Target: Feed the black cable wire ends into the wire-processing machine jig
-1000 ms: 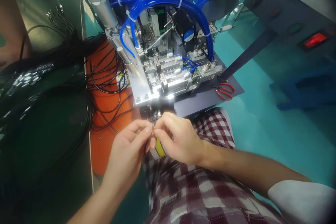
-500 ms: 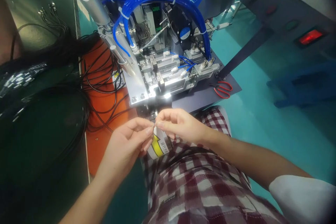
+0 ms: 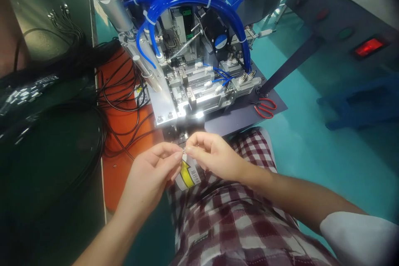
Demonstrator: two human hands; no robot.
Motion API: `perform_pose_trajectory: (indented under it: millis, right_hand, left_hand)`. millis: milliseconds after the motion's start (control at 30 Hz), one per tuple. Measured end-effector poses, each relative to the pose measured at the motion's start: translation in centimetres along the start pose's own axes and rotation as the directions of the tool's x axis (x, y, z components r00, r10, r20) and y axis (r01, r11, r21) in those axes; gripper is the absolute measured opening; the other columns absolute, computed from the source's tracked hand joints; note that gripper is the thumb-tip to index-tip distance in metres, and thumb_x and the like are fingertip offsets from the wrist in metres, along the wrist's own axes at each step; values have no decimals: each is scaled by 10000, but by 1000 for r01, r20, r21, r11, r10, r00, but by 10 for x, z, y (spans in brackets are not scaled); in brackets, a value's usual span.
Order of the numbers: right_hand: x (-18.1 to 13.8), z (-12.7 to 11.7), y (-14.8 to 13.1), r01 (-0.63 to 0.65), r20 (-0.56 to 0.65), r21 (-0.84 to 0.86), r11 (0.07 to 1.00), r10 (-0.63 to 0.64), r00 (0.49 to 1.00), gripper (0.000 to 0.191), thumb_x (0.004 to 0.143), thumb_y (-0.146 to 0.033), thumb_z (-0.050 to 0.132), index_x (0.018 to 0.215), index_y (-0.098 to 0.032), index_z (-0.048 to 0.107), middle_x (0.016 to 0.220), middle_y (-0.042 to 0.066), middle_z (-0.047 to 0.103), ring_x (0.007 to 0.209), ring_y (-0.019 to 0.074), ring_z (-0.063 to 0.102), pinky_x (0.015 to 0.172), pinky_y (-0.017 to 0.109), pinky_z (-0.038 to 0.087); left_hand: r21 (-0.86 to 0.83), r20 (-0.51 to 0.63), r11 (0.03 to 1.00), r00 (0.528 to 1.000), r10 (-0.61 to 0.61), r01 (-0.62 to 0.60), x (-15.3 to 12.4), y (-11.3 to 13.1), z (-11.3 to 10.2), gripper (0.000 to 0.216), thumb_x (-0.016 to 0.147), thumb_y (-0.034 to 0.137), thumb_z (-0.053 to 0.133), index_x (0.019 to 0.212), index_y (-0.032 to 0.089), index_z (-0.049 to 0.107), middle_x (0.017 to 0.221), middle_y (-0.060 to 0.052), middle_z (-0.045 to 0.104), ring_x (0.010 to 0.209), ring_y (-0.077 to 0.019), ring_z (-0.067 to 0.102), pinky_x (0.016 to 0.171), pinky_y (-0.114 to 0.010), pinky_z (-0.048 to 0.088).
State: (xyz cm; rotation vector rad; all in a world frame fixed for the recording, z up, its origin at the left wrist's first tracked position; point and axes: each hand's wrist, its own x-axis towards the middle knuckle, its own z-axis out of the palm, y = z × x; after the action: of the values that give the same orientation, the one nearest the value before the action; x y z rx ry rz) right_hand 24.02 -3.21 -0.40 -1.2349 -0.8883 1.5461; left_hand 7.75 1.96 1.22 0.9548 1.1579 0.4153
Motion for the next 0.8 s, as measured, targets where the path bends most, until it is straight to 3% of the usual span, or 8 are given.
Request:
perform_pose_trajectory:
  millis: [167,267,367,567,667,800]
  right_hand:
    - [-3,5,10,-10,-121,4,1000,11,993,165,901,-316,584,812,-178,564,504,-87,456,441,66,408,440,193,336]
    - [-5,7,11,-31,-171,-17,999,27,985,186,862,-336,632,791,-170,587,519,-81,448,438,57,361,422,194,287]
    - [-5,9,8,-52,-164,6,999,53,985,210,786,-349,704,771,-161,611,531,-75,453,428,48,320,400,196,231]
    - [-3,12,1,-130,-128,97,987,142,982,190,718,-297,729,717,-158,600,518,-71,463,435,53,343,406,192,251]
    - [-7,21,5,-52,-188,31,998,56,980,125,732,-245,689,702,-162,600,538,-67,473,457,57,354,433,201,287]
    - [-11,38,16,150,-322,-272,951,-237,917,98,748,-144,600,657,-174,579,623,-35,542,551,86,468,525,222,385]
  left_hand:
    - [-8,-27,1000,999,19,-19,0,0,2,314,672,432,800,725,171,633,433,66,442,449,-67,367,461,-191,305]
    - [13,-39,1000,999,14,-13,0,-1,2,327,680,453,791,739,177,627,435,68,434,457,-76,367,466,-200,312]
    - [30,-50,1000,999,9,-8,0,-3,1,343,683,473,791,785,185,635,453,66,444,475,-91,389,473,-211,327]
    - [-4,-43,999,998,43,-44,-3,-4,0,288,708,440,782,769,201,631,474,63,449,500,-96,392,495,-213,349]
    - [-65,-1,997,999,46,-46,-6,-2,1,252,731,402,764,726,197,618,497,62,439,515,-84,381,515,-201,354]
    - [-106,21,994,1000,14,-12,-8,0,1,256,723,383,777,704,186,614,531,61,429,537,-78,388,537,-195,375]
